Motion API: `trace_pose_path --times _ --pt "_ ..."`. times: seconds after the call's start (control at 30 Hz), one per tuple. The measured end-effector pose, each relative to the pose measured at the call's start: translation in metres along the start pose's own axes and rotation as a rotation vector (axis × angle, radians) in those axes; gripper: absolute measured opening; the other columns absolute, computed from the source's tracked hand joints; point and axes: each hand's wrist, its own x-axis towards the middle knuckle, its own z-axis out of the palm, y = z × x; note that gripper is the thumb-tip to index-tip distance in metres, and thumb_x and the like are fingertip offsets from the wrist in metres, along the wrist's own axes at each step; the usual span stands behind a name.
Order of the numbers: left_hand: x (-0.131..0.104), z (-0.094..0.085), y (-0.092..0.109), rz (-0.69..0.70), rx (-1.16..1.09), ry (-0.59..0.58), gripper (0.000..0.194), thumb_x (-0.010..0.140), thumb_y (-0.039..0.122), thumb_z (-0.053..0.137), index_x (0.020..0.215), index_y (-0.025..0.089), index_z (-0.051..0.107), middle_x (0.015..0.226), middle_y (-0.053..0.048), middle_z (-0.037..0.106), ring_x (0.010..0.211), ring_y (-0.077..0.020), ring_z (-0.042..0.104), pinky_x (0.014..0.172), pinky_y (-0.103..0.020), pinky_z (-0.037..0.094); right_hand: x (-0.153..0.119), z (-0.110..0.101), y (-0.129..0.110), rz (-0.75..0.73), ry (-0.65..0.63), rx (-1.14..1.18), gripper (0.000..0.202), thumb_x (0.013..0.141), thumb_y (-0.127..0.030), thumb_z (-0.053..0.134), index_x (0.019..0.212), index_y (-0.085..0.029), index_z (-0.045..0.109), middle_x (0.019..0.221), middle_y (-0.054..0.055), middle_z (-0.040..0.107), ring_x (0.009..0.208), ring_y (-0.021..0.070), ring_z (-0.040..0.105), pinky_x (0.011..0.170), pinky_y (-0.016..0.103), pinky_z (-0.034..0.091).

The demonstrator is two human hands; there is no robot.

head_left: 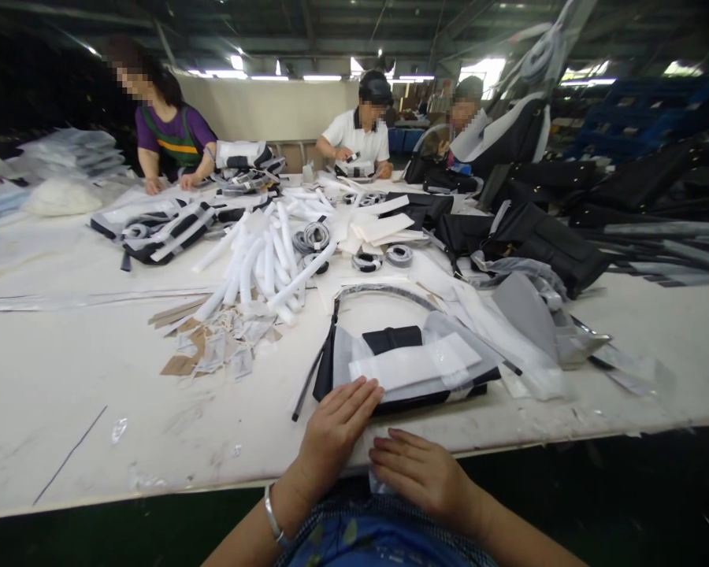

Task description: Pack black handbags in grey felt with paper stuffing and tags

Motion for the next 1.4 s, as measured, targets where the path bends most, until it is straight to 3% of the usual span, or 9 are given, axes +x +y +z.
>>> trace_pose_path --times 0.23,0.43,0.67,0.8,0.97,1.13,1.27,1.4 --pt "-0.001 0.003 -0.002 0.015 0.023 -0.006 0.045 0.101 0.011 0.048 0.145 0.018 0.047 0.141 -0.008 0.06 0.133 -0.0212 0.053 0.106 -0.039 0.051 -0.008 0.003 -0.026 0.125 0.107 0.091 0.024 0.1 -0.013 0.046 0.108 -0.014 0.069 0.104 0.008 0.078 0.1 0.0193 0.073 0.099 0.035 0.057" --pt "0.0 0.001 -0.003 0.033 0.022 -0.003 0.043 0.1 0.01 0.046 0.143 0.017 0.049 0.139 -0.008 0.061 0.133 -0.0209 0.053 0.105 -0.038 0.051 -0.002 -0.013 -0.032 0.144 0.126 0.102 0.025 0.102 -0.015 0.044 0.108 -0.015 0.068 0.099 0.007 0.079 0.096 0.0168 0.074 0.097 0.03 0.057" --pt "0.001 -0.003 0.002 0.021 0.019 -0.027 0.041 0.103 0.012 0.036 0.142 0.015 0.051 0.139 -0.009 0.061 0.133 -0.0218 0.053 0.104 -0.039 0.052 0.031 -0.049 -0.001 0.222 0.11 0.144 0.03 0.098 -0.007 0.044 0.112 -0.018 0.067 0.103 0.004 0.078 0.096 0.0135 0.074 0.097 0.027 0.055" --pt "-0.002 -0.003 0.008 -0.046 0.025 -0.007 0.04 0.103 0.013 0.033 0.136 0.016 0.057 0.136 -0.013 0.062 0.13 -0.0256 0.055 0.101 -0.043 0.055 0.06 -0.058 0.022 0.239 0.091 0.111 0.025 0.099 -0.012 0.048 0.109 -0.021 0.069 0.098 0.002 0.078 0.088 0.0147 0.073 0.086 0.029 0.056" --pt "-0.005 -0.001 0.01 -0.085 -0.044 0.108 0.025 0.101 0.014 0.044 0.109 0.012 0.068 0.117 -0.013 0.069 0.114 -0.0233 0.063 0.098 -0.038 0.057 0.08 -0.043 0.051 0.325 0.037 0.078 0.02 0.1 -0.021 0.053 0.098 -0.022 0.073 0.089 0.001 0.076 0.081 0.018 0.069 0.075 0.033 0.052" --pt "-0.005 0.0 0.007 -0.118 -0.092 0.143 0.024 0.097 0.007 0.048 0.117 0.01 0.063 0.117 -0.014 0.07 0.113 -0.0224 0.064 0.098 -0.036 0.057 0.086 -0.022 0.07 0.523 -0.031 0.198 0.011 0.089 -0.015 0.069 0.084 -0.023 0.075 0.083 -0.002 0.075 0.083 0.0171 0.063 0.077 0.03 0.048" --pt "-0.005 -0.003 0.009 -0.164 -0.161 0.139 0.032 0.093 0.004 0.048 0.123 0.01 0.059 0.119 -0.014 0.069 0.115 -0.0203 0.063 0.101 -0.032 0.055 0.095 -0.022 0.074 0.717 -0.168 0.211 0.009 0.082 -0.018 0.079 0.077 -0.023 0.073 0.077 -0.003 0.072 0.082 0.0175 0.06 0.074 0.028 0.045" --pt "-0.006 -0.009 0.011 -0.198 -0.17 0.11 0.049 0.088 0.003 0.049 0.136 0.013 0.055 0.129 -0.015 0.063 0.124 -0.02 0.058 0.102 -0.031 0.054 0.102 -0.025 0.079 0.764 -0.323 0.153 0.011 0.082 -0.028 0.079 0.078 -0.022 0.071 0.077 -0.002 0.069 0.079 0.0174 0.06 0.069 0.028 0.039"
